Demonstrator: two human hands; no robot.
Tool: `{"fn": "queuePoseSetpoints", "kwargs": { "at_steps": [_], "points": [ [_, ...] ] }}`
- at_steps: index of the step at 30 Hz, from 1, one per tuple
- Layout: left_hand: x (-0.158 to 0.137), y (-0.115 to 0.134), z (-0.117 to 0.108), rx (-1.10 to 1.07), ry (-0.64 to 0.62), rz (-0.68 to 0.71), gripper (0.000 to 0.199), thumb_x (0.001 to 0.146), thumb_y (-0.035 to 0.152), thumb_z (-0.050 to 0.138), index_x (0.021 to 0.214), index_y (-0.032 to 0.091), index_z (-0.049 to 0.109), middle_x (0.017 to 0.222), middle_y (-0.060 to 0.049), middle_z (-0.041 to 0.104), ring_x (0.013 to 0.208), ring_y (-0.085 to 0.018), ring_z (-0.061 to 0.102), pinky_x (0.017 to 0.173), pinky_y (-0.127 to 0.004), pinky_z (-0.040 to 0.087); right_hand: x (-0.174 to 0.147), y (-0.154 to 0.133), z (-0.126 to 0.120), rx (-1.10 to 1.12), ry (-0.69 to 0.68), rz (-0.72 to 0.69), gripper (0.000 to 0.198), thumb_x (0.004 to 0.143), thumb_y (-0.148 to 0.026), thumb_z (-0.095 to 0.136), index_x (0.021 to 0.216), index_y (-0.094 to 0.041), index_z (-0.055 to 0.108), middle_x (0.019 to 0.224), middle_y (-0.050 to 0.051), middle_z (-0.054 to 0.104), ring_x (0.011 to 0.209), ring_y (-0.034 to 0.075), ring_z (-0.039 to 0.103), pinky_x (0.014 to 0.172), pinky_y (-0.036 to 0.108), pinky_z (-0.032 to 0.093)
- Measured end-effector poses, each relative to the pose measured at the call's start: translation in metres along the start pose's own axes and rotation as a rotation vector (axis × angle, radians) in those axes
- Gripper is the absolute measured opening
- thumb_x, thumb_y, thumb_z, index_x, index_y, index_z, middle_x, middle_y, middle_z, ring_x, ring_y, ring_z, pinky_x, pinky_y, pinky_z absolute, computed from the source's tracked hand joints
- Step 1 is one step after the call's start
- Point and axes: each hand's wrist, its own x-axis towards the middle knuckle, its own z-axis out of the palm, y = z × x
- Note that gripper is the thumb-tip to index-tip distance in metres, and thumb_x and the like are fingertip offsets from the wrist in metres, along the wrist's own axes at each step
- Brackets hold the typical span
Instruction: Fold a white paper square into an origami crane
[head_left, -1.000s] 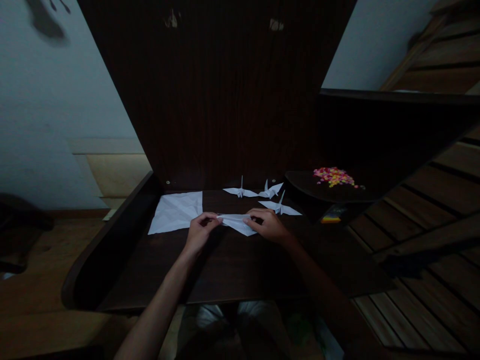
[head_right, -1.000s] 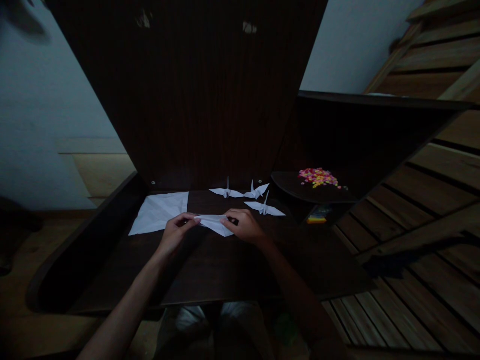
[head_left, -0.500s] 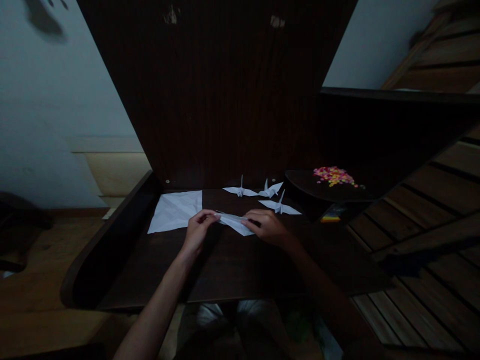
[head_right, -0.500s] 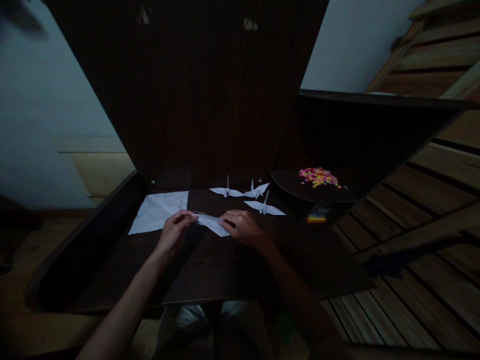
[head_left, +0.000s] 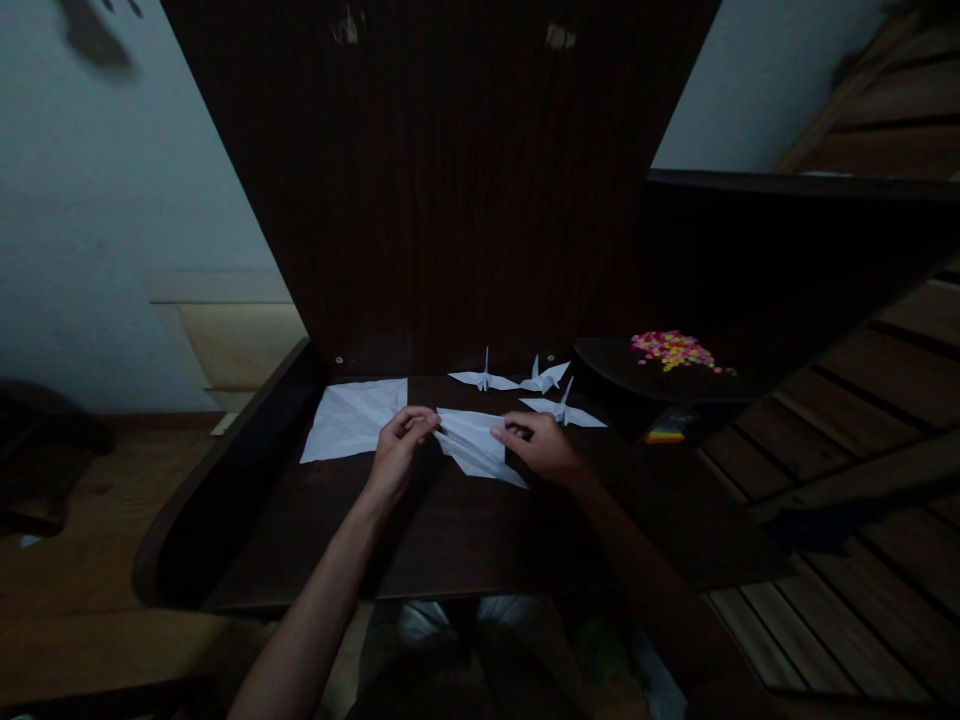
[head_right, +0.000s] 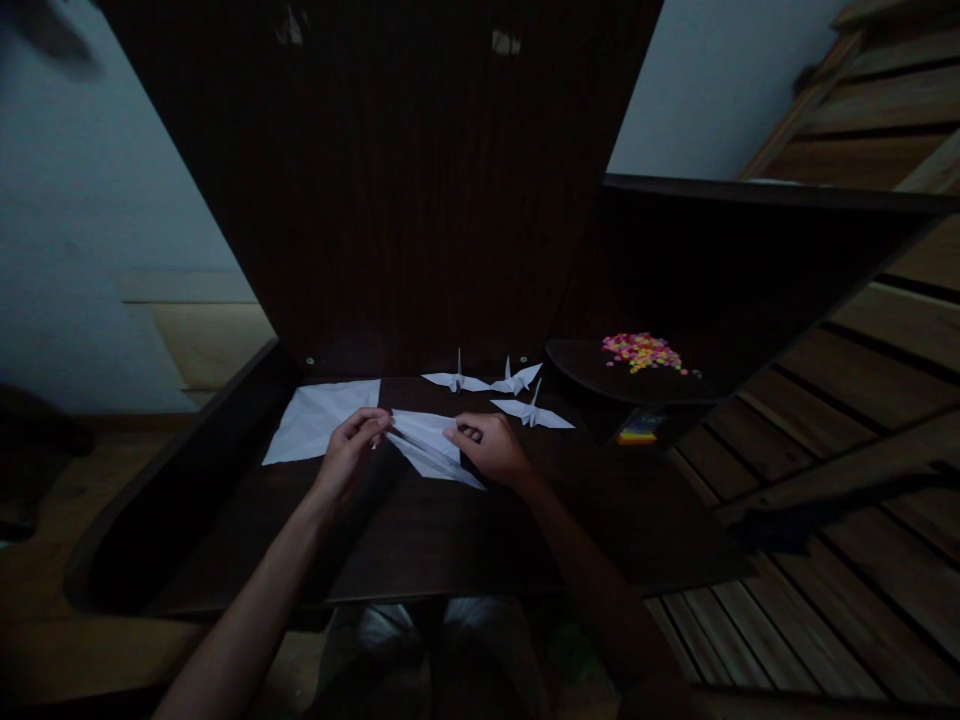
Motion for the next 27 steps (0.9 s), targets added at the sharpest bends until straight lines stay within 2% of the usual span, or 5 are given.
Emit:
{"fn": "queuePoseSetpoints", "kwargs": {
  "at_steps": [4, 9, 13, 18, 27],
  "points": [
    [-0.002, -0.008, 0.003, -0.032, 0.009, 0.005, 0.031, 0.066, 0.036, 0.076, 0.088, 0.017, 0.064, 0.077, -0.001, 0.062, 0.064, -0.010, 0.054, 0.060, -0.022, 0.041, 0.003, 0.012, 0.006, 0.353, 0.012, 0.180, 0.035, 0.076, -0.050, 0.068, 0.064, -0.019, 0.056, 0.057, -0.002, 0.056, 0.049, 0.013, 0.056, 0.045, 0.023, 0.047],
    [-0.013, -0.020, 0.011, 0.262, 0.242, 0.217, 0.042, 0.062, 0.033, 0.081, 0.090, 0.020, 0.053, 0.077, 0.004, 0.053, 0.063, -0.009, 0.050, 0.062, -0.021, 0.042, 0.003, 0.017, 0.018, 0.553, 0.158, 0.300, 0.041, 0.063, -0.054, 0.077, 0.064, -0.018, 0.056, 0.057, -0.002, 0.053, 0.047, 0.012, 0.056, 0.042, 0.025, 0.053],
    [-0.020, -0.028, 0.015, 0.573, 0.122, 0.291, 0.031, 0.067, 0.038, 0.076, 0.077, 0.019, 0.054, 0.067, 0.005, 0.049, 0.061, -0.011, 0.049, 0.060, -0.022, 0.041, 0.000, 0.015, 0.029, 0.599, 0.197, 0.349, 0.042, 0.061, -0.055, 0.077, 0.066, -0.017, 0.058, 0.059, -0.001, 0.057, 0.051, 0.014, 0.058, 0.041, 0.026, 0.056],
    [-0.021, -0.035, 0.014, 0.608, -0.042, 0.232, 0.019, 0.072, 0.034, 0.068, 0.073, 0.017, 0.060, 0.069, 0.001, 0.059, 0.064, -0.013, 0.056, 0.063, -0.024, 0.045, -0.003, 0.011, 0.033, 0.625, 0.230, 0.351, 0.039, 0.062, -0.052, 0.076, 0.067, -0.017, 0.060, 0.059, -0.001, 0.058, 0.052, 0.014, 0.059, 0.043, 0.027, 0.057],
    [-0.017, -0.036, 0.010, 0.668, 0.060, 0.202, 0.008, 0.071, 0.023, 0.054, 0.065, 0.018, 0.054, 0.061, 0.004, 0.055, 0.060, -0.013, 0.055, 0.060, -0.022, 0.043, -0.003, 0.022, 0.035, 0.567, 0.338, 0.334, 0.040, 0.063, -0.053, 0.074, 0.066, -0.018, 0.055, 0.058, -0.002, 0.056, 0.049, 0.014, 0.058, 0.041, 0.026, 0.053]
  ]
}}
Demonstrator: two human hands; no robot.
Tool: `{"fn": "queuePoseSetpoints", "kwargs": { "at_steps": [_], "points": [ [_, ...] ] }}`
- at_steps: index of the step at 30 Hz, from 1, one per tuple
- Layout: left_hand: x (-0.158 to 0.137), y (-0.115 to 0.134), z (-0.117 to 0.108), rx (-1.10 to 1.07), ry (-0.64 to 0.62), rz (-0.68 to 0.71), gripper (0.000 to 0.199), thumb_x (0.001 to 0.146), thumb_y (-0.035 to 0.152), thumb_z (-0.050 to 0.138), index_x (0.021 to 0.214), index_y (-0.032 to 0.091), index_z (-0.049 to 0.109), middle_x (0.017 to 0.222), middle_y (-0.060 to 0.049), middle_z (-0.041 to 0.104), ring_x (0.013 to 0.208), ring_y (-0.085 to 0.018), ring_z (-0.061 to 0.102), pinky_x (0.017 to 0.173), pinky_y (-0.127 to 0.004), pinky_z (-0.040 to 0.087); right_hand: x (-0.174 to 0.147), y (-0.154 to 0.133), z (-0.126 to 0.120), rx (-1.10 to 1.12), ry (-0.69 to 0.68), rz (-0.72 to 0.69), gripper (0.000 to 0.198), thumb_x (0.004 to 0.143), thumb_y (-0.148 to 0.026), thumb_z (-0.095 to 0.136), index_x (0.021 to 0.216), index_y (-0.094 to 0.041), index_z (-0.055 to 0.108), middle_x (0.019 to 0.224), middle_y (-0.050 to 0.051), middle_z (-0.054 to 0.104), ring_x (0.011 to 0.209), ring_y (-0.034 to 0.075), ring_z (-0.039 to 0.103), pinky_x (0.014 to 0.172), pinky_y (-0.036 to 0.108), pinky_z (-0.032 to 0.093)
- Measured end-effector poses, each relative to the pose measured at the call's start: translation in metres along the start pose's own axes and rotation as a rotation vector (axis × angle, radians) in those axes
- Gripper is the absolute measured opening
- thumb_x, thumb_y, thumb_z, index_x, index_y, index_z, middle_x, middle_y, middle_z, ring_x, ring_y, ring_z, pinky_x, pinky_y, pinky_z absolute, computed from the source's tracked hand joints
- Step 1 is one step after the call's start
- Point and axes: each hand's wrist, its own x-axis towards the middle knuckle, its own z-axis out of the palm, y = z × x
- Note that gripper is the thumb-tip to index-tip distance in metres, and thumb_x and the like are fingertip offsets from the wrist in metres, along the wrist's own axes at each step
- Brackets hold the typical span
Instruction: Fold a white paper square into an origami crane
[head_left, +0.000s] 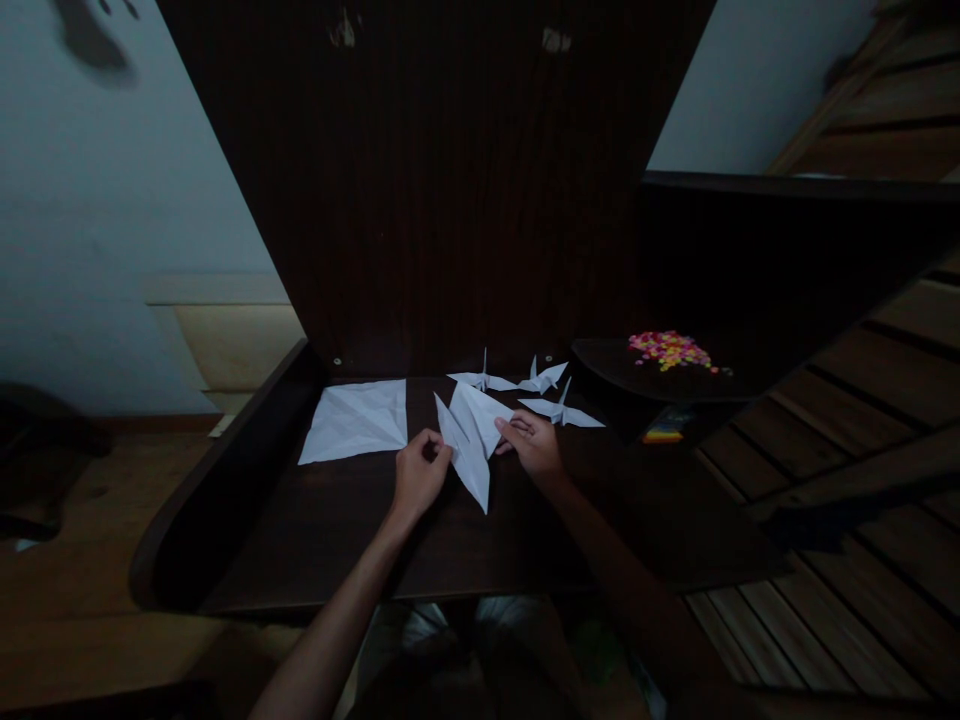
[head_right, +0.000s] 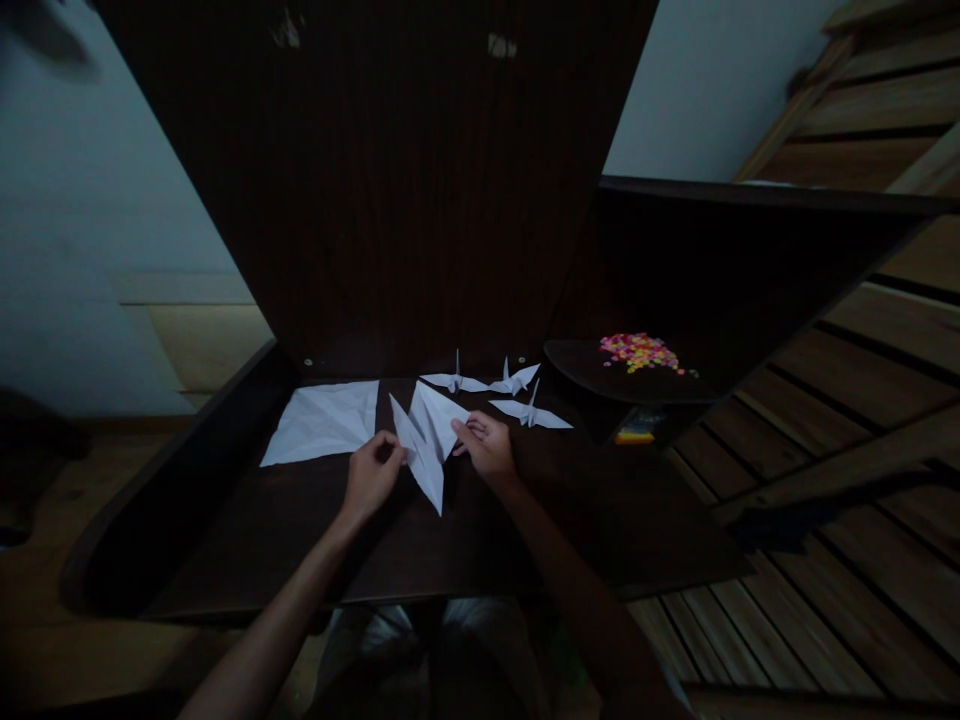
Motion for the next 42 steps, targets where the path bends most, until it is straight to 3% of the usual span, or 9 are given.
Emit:
{"fn": "queuePoseSetpoints", "kwargs": {
  "at_steps": [4, 9, 15, 18, 22, 26, 32, 38, 42],
  "points": [
    [-0.001, 0.002, -0.001, -0.002, 0.014, -0.029, 0.008, 0.073, 0.025, 0.053, 0.068, 0.019, 0.054, 0.062, 0.004, 0.058, 0.058, -0.013, 0.056, 0.057, -0.022, 0.043, 0.007, 0.012, -0.007, -0.210, 0.095, -0.067, 0.032, 0.070, -0.047, 0.068, 0.075, -0.017, 0.058, 0.061, 0.000, 0.057, 0.051, 0.014, 0.057, 0.043, 0.024, 0.047],
    [-0.006, 0.004, 0.003, 0.195, 0.070, 0.175, 0.003, 0.075, 0.021, 0.054, 0.073, 0.019, 0.055, 0.071, 0.000, 0.064, 0.061, -0.014, 0.059, 0.064, -0.024, 0.046, -0.003, 0.006, -0.006, -0.592, 0.326, -0.453, 0.017, 0.077, -0.029, 0.063, 0.088, -0.016, 0.060, 0.066, -0.003, 0.049, 0.050, 0.009, 0.044, 0.047, 0.022, 0.039],
    [-0.007, -0.001, 0.012, 0.367, 0.084, 0.302, 0.007, 0.079, 0.021, 0.052, 0.073, 0.019, 0.054, 0.068, -0.001, 0.061, 0.060, -0.015, 0.058, 0.063, -0.025, 0.045, -0.032, -0.021, 0.009, -0.888, -0.046, -0.874, 0.014, 0.087, -0.017, 0.052, 0.081, -0.018, 0.065, 0.067, 0.002, 0.059, 0.065, 0.014, 0.055, 0.064, 0.027, 0.042],
    [-0.007, -0.001, 0.012, 0.400, 0.050, 0.310, 0.008, 0.081, 0.022, 0.052, 0.074, 0.020, 0.054, 0.067, -0.001, 0.061, 0.060, -0.015, 0.059, 0.061, -0.025, 0.044, -0.033, -0.025, 0.012, -1.074, -0.183, -0.793, 0.016, 0.089, -0.019, 0.053, 0.085, -0.018, 0.069, 0.074, 0.005, 0.065, 0.074, 0.017, 0.058, 0.072, 0.031, 0.038],
    [-0.006, -0.002, 0.010, 0.403, 0.006, 0.292, 0.007, 0.082, 0.021, 0.050, 0.077, 0.020, 0.054, 0.069, -0.002, 0.063, 0.061, -0.016, 0.060, 0.062, -0.025, 0.045, -0.026, -0.020, 0.012, -1.165, -0.336, -0.466, 0.014, 0.087, -0.023, 0.056, 0.088, -0.019, 0.069, 0.087, 0.005, 0.067, 0.081, 0.018, 0.060, 0.079, 0.032, 0.039],
    [-0.004, -0.008, 0.010, 0.352, -0.001, 0.253, 0.005, 0.083, 0.022, 0.051, 0.081, 0.020, 0.055, 0.070, -0.002, 0.065, 0.061, -0.016, 0.063, 0.062, -0.025, 0.046, -0.021, -0.017, 0.010, -1.261, -0.395, -0.266, 0.030, 0.084, -0.025, 0.059, 0.113, -0.021, 0.063, 0.106, 0.007, 0.062, 0.092, 0.020, 0.059, 0.082, 0.030, 0.043],
    [-0.002, -0.012, 0.009, 0.294, -0.043, 0.243, 0.004, 0.083, 0.022, 0.051, 0.083, 0.020, 0.054, 0.084, -0.005, 0.071, 0.071, -0.017, 0.068, 0.067, -0.026, 0.049, -0.016, -0.019, 0.008, -1.432, -0.381, -0.227, 0.063, 0.083, -0.031, 0.064, 0.141, -0.028, 0.040, 0.116, 0.011, 0.051, 0.104, 0.025, 0.054, 0.076, 0.032, 0.049],
    [-0.002, -0.009, 0.005, 0.161, -0.126, 0.290, 0.009, 0.074, 0.015, 0.056, 0.074, 0.022, 0.049, 0.097, -0.006, 0.072, 0.094, -0.021, 0.069, 0.079, -0.030, 0.053, -0.007, -0.027, 0.005, -1.496, -0.417, -0.263, 0.043, 0.085, -0.030, 0.063, 0.126, -0.027, 0.054, 0.118, 0.013, 0.052, 0.106, 0.028, 0.053, 0.072, 0.034, 0.050],
    [-0.002, -0.010, 0.005, 0.136, -0.086, 0.237, 0.010, 0.072, 0.012, 0.054, 0.076, 0.021, 0.052, 0.092, -0.004, 0.072, 0.087, -0.020, 0.070, 0.075, -0.029, 0.053, -0.004, -0.029, 0.004, -1.497, -0.453, -0.274, 0.035, 0.089, -0.029, 0.057, 0.124, -0.024, 0.057, 0.118, 0.012, 0.058, 0.104, 0.026, 0.057, 0.074, 0.032, 0.049]
  ]
}}
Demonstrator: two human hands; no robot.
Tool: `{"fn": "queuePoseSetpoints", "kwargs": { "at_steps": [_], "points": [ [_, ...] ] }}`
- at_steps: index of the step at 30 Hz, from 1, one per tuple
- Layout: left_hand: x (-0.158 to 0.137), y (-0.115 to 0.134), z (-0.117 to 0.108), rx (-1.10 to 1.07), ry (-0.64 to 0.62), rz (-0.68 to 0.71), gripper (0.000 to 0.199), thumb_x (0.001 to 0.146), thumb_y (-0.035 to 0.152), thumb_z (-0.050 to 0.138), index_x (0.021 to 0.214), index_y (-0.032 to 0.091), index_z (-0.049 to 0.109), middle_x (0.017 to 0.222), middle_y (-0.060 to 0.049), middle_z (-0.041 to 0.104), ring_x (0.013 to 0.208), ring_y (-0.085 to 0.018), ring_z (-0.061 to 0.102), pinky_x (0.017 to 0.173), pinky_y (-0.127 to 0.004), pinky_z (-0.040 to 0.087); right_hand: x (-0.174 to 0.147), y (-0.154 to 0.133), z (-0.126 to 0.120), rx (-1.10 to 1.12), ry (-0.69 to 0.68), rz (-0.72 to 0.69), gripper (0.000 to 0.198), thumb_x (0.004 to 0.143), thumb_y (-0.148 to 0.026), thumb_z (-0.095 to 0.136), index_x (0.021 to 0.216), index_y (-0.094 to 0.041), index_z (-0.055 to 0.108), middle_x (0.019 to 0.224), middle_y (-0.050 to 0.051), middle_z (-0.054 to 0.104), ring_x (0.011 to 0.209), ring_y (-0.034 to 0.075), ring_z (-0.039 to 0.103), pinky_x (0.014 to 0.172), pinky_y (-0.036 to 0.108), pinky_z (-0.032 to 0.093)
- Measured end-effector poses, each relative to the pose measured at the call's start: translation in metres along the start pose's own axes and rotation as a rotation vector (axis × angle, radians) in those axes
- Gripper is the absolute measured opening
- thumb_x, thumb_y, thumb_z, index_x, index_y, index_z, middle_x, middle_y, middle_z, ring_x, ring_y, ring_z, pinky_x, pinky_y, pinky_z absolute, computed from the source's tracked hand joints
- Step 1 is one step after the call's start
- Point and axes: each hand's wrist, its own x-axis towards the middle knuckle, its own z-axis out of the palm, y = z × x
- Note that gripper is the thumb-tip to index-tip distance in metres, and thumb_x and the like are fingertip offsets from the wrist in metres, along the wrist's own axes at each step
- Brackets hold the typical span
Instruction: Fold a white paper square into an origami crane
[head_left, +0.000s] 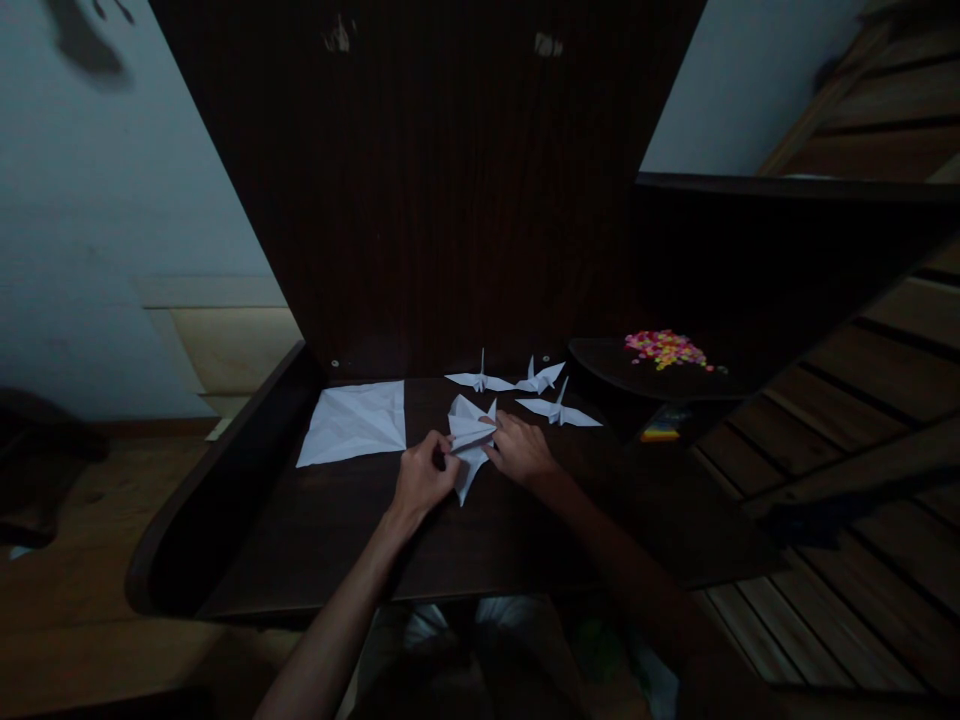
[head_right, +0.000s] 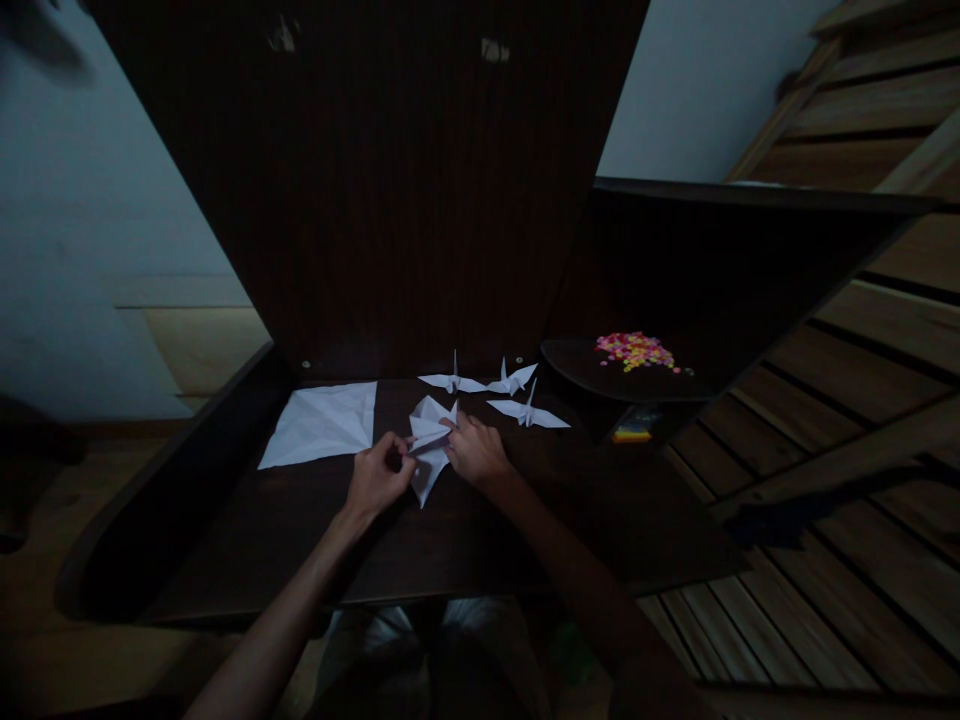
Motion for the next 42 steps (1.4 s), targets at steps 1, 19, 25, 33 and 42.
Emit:
{"fn": "queuePoseSetpoints", "kwargs": {
  "at_steps": [1, 19, 25, 33, 42],
  "points": [
    [0.000, -0.001, 0.001, 0.015, -0.007, -0.009, 0.012, 0.072, 0.012, 0.054, 0.079, 0.021, 0.053, 0.089, -0.003, 0.072, 0.081, -0.018, 0.070, 0.074, -0.028, 0.053, 0.000, 0.000, 0.000, -0.001, -0.003, -0.003, 0.035, 0.090, -0.029, 0.055, 0.125, -0.024, 0.056, 0.118, 0.012, 0.059, 0.103, 0.026, 0.058, 0.074, 0.032, 0.049],
    [0.004, -0.012, 0.008, 0.187, -0.078, -0.017, 0.008, 0.079, 0.015, 0.054, 0.085, 0.021, 0.057, 0.078, -0.002, 0.066, 0.070, -0.018, 0.064, 0.068, -0.026, 0.045, -0.005, -0.002, 0.010, -0.017, 0.037, 0.006, 0.029, 0.097, -0.031, 0.041, 0.115, -0.026, 0.063, 0.112, 0.006, 0.068, 0.089, 0.022, 0.066, 0.067, 0.029, 0.044],
    [0.004, -0.005, 0.009, 0.128, -0.019, -0.067, 0.007, 0.081, 0.021, 0.053, 0.088, 0.022, 0.056, 0.078, -0.001, 0.067, 0.066, -0.017, 0.064, 0.064, -0.025, 0.045, -0.005, -0.013, 0.003, 0.041, 0.153, 0.089, 0.029, 0.095, -0.038, 0.044, 0.110, -0.022, 0.063, 0.113, 0.010, 0.063, 0.088, 0.022, 0.064, 0.063, 0.027, 0.042],
    [0.006, 0.003, 0.016, -0.025, 0.162, -0.199, 0.006, 0.082, 0.027, 0.054, 0.081, 0.022, 0.052, 0.073, 0.000, 0.065, 0.064, -0.016, 0.062, 0.062, -0.024, 0.045, -0.003, -0.016, 0.021, 0.126, 0.393, 0.172, 0.017, 0.089, -0.026, 0.048, 0.091, -0.018, 0.063, 0.094, 0.008, 0.064, 0.076, 0.019, 0.061, 0.062, 0.026, 0.041],
    [0.008, -0.012, 0.020, -0.232, 0.302, -0.381, 0.020, 0.081, 0.039, 0.055, 0.084, 0.020, 0.052, 0.064, 0.004, 0.055, 0.058, -0.013, 0.053, 0.055, -0.021, 0.041, -0.007, -0.015, 0.037, 0.388, 0.640, 0.152, 0.013, 0.083, -0.017, 0.048, 0.086, -0.018, 0.061, 0.085, 0.006, 0.062, 0.071, 0.017, 0.059, 0.068, 0.027, 0.047]
  ]
}}
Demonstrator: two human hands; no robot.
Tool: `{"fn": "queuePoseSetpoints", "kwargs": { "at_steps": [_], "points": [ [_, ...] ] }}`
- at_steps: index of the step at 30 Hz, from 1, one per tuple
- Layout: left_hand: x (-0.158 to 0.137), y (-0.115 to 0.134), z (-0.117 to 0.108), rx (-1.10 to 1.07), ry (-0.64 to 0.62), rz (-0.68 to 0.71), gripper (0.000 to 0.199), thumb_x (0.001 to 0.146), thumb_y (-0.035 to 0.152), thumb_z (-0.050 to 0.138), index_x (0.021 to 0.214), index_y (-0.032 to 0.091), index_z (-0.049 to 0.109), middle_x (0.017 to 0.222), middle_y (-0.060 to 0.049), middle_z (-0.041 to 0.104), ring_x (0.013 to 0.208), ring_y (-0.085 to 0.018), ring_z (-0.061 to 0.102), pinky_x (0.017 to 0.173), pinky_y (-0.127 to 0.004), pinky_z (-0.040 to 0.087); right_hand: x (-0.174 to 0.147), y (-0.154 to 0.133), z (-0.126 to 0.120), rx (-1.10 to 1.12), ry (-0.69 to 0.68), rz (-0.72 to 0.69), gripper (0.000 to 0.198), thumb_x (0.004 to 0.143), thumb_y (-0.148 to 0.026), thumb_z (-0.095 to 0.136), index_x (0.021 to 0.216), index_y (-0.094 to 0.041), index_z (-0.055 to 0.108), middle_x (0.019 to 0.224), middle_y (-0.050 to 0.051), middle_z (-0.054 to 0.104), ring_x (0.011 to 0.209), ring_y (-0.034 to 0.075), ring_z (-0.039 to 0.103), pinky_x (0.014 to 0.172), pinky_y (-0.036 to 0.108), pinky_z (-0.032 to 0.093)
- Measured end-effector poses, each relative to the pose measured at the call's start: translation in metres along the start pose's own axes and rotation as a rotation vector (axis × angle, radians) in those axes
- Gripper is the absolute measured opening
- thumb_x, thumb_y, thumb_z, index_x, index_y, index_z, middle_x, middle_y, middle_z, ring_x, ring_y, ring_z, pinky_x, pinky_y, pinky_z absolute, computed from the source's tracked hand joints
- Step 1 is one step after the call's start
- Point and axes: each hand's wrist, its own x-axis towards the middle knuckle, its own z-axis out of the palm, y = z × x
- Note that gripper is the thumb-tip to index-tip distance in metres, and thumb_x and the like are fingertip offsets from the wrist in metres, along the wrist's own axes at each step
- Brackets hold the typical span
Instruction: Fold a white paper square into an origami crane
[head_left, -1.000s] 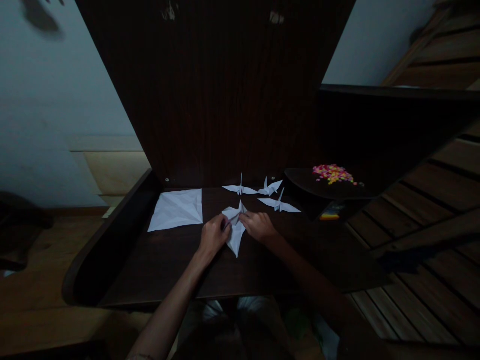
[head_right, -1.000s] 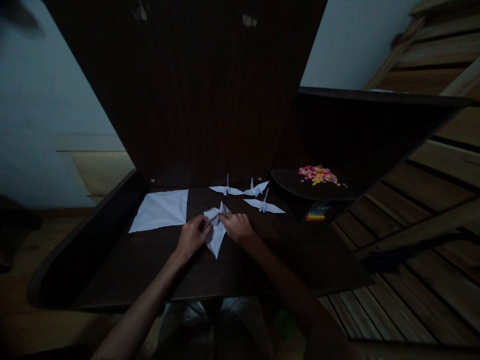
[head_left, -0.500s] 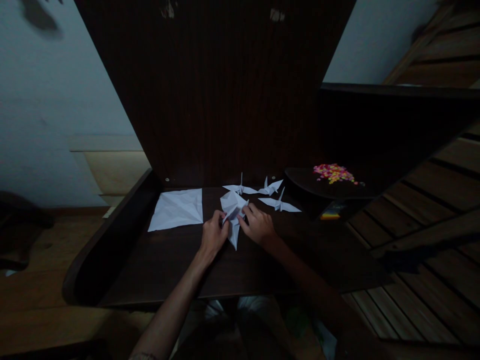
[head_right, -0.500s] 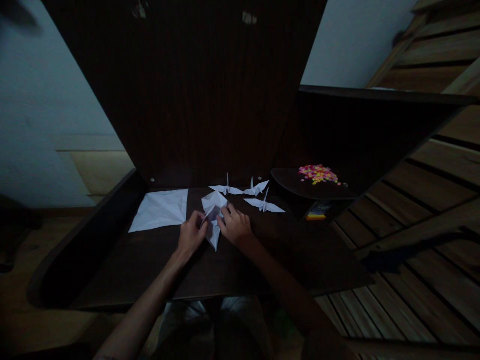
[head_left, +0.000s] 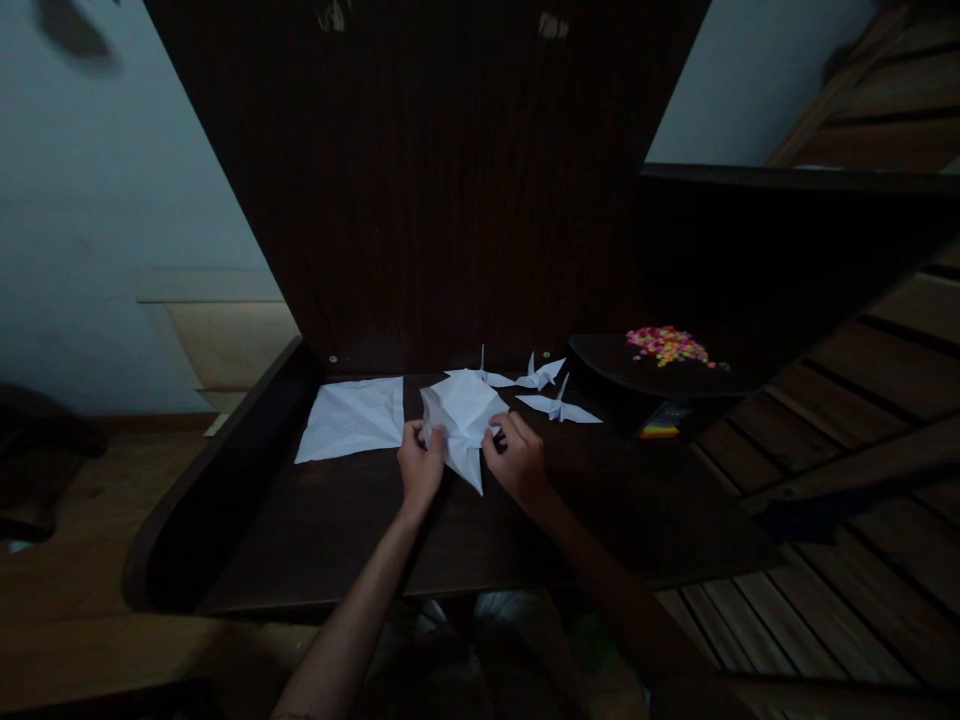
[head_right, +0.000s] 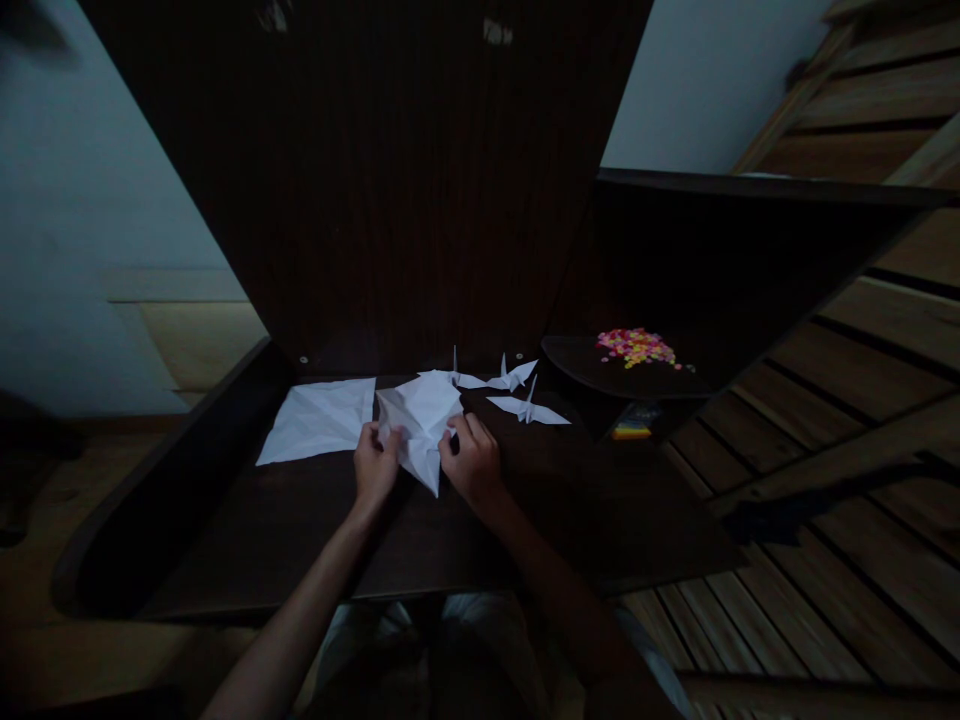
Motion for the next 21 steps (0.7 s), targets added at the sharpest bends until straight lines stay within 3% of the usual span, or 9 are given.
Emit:
{"fn": "queuePoseSetpoints", "kwargs": {
  "at_steps": [5, 11, 17, 21],
  "points": [
    [0.005, -0.012, 0.002, -0.129, -0.030, -0.066, 0.022, 0.081, 0.034, 0.053, 0.096, 0.018, 0.054, 0.078, 0.000, 0.064, 0.068, -0.014, 0.062, 0.061, -0.023, 0.049, -0.003, 0.000, 0.001, 0.049, 0.070, 0.029, 0.011, 0.082, -0.018, 0.050, 0.084, -0.018, 0.061, 0.081, 0.006, 0.063, 0.067, 0.016, 0.058, 0.066, 0.026, 0.047],
    [0.005, -0.015, 0.001, -0.212, -0.038, -0.071, 0.031, 0.082, 0.028, 0.054, 0.111, 0.016, 0.056, 0.101, -0.009, 0.067, 0.089, -0.018, 0.065, 0.075, -0.027, 0.052, 0.003, 0.006, -0.002, 0.096, 0.106, 0.168, 0.014, 0.082, -0.024, 0.053, 0.075, -0.018, 0.062, 0.069, 0.003, 0.063, 0.057, 0.014, 0.056, 0.059, 0.025, 0.046],
    [0.000, -0.006, -0.001, -0.241, -0.007, -0.021, 0.024, 0.084, 0.033, 0.055, 0.102, 0.016, 0.058, 0.094, -0.005, 0.068, 0.086, -0.017, 0.063, 0.076, -0.026, 0.050, 0.006, 0.014, -0.001, 0.219, 0.122, 0.300, 0.019, 0.080, -0.033, 0.057, 0.073, -0.017, 0.065, 0.061, 0.002, 0.064, 0.052, 0.015, 0.059, 0.056, 0.026, 0.047],
    [-0.006, -0.001, 0.001, -0.211, 0.068, -0.002, 0.025, 0.084, 0.038, 0.057, 0.096, 0.015, 0.060, 0.087, -0.004, 0.067, 0.087, -0.019, 0.063, 0.078, -0.028, 0.050, 0.006, 0.019, 0.005, 0.423, 0.139, 0.415, 0.021, 0.076, -0.038, 0.063, 0.076, -0.017, 0.066, 0.064, 0.003, 0.067, 0.056, 0.017, 0.063, 0.054, 0.025, 0.049]
  ]
}}
